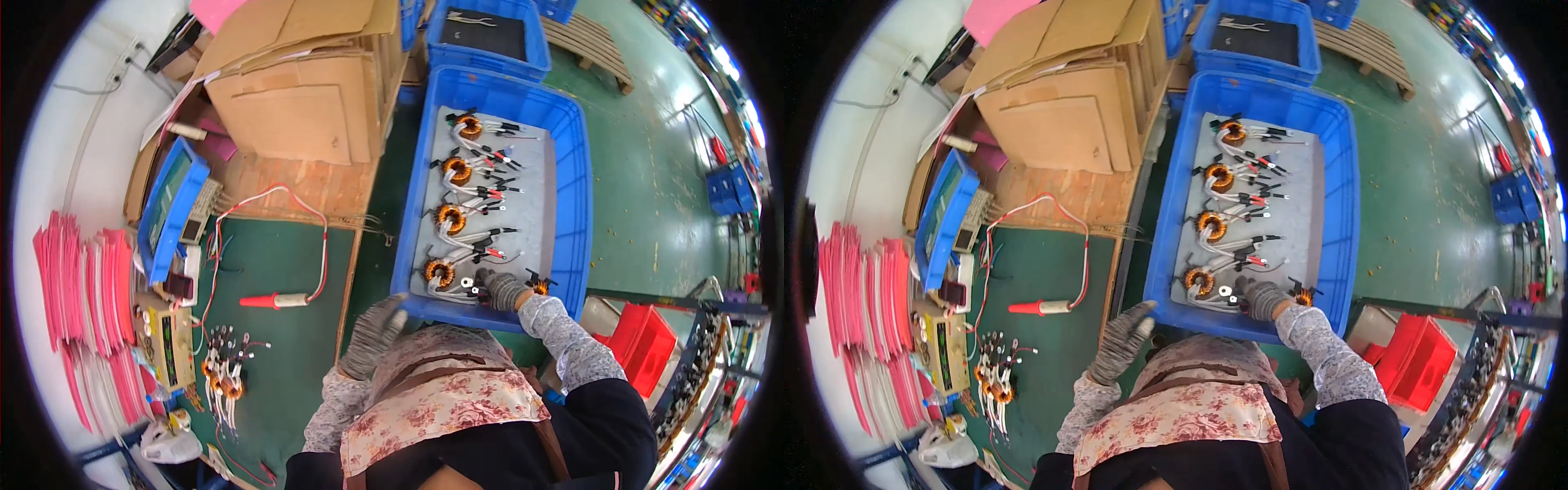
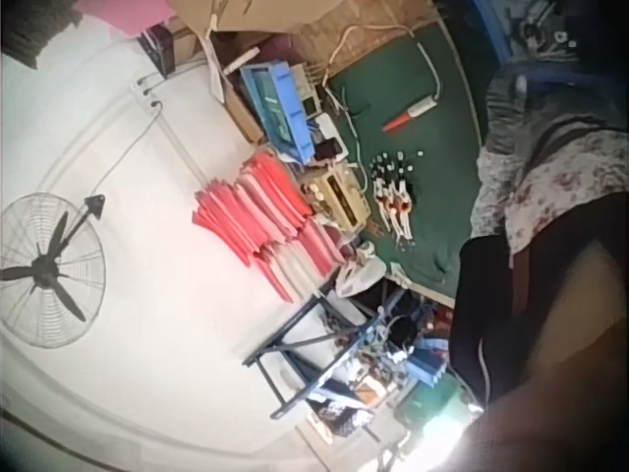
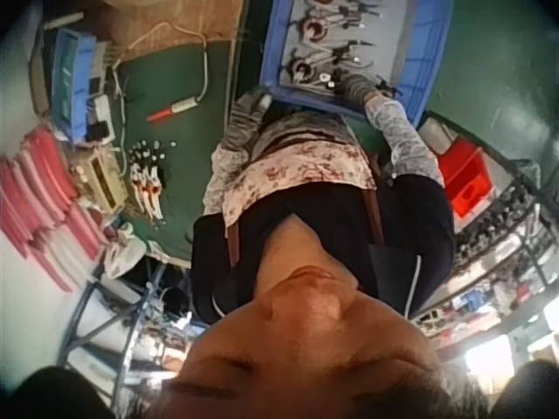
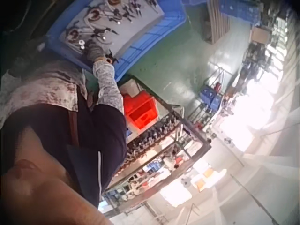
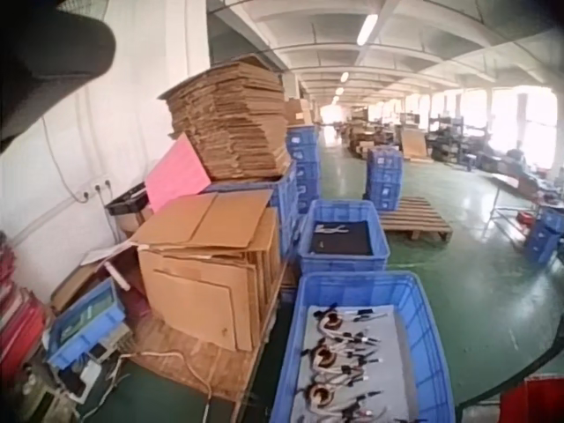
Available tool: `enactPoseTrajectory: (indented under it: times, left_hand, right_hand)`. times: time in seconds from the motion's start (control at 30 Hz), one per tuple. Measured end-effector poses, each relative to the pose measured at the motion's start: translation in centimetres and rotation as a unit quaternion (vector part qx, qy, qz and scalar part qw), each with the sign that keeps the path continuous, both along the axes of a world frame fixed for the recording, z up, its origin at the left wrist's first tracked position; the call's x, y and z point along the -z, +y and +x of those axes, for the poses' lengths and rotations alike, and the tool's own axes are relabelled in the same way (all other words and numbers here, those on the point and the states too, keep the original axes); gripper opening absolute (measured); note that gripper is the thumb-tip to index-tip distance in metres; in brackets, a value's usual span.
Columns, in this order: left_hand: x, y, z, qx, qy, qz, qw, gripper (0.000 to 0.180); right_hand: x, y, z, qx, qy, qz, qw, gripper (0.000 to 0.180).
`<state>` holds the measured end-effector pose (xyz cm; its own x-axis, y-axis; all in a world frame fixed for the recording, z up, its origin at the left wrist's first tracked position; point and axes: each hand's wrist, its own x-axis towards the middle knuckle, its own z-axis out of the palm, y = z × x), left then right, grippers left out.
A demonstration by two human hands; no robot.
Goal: The person transports a metal rack of electrical components to a workbench and tests them using a multimeter. They pick up individual components, connect the multimeter probes to the terminals, and place the tested items into a blue bin. The person repeats this process for multiple units, occasionally using cardboard to separate them in the bin.
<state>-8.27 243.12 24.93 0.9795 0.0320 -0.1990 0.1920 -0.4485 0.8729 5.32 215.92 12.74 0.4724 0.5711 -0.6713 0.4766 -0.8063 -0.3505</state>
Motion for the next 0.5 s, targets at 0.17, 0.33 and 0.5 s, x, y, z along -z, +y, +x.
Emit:
enactPoseTrajectory:
  times: [0.17, 0.33, 0.5]
  left_hand:
    - [-0.6, 2.7, -4.4, -0.177, 0.019, -0.02, 0.984, 0.03]
    - [5.3, 9.1, -14.9, -0.325, 0.014, -0.103, 0.94, 0.027]
    - [9.5, 18.0, -26.0, -0.587, 0.158, -0.275, 0.744, 0.057]
  right_hand:
    - [5.1, -0.4, 0.7, 0.056, 0.04, 0.081, 0.994, 0.098]
    - [-0.3, 2.5, -3.3, 0.136, 0.018, 0.127, 0.982, 0.091]
    - [-1.8, 4.4, -6.7, 0.054, -0.072, -0.046, 0.995, 0.092]
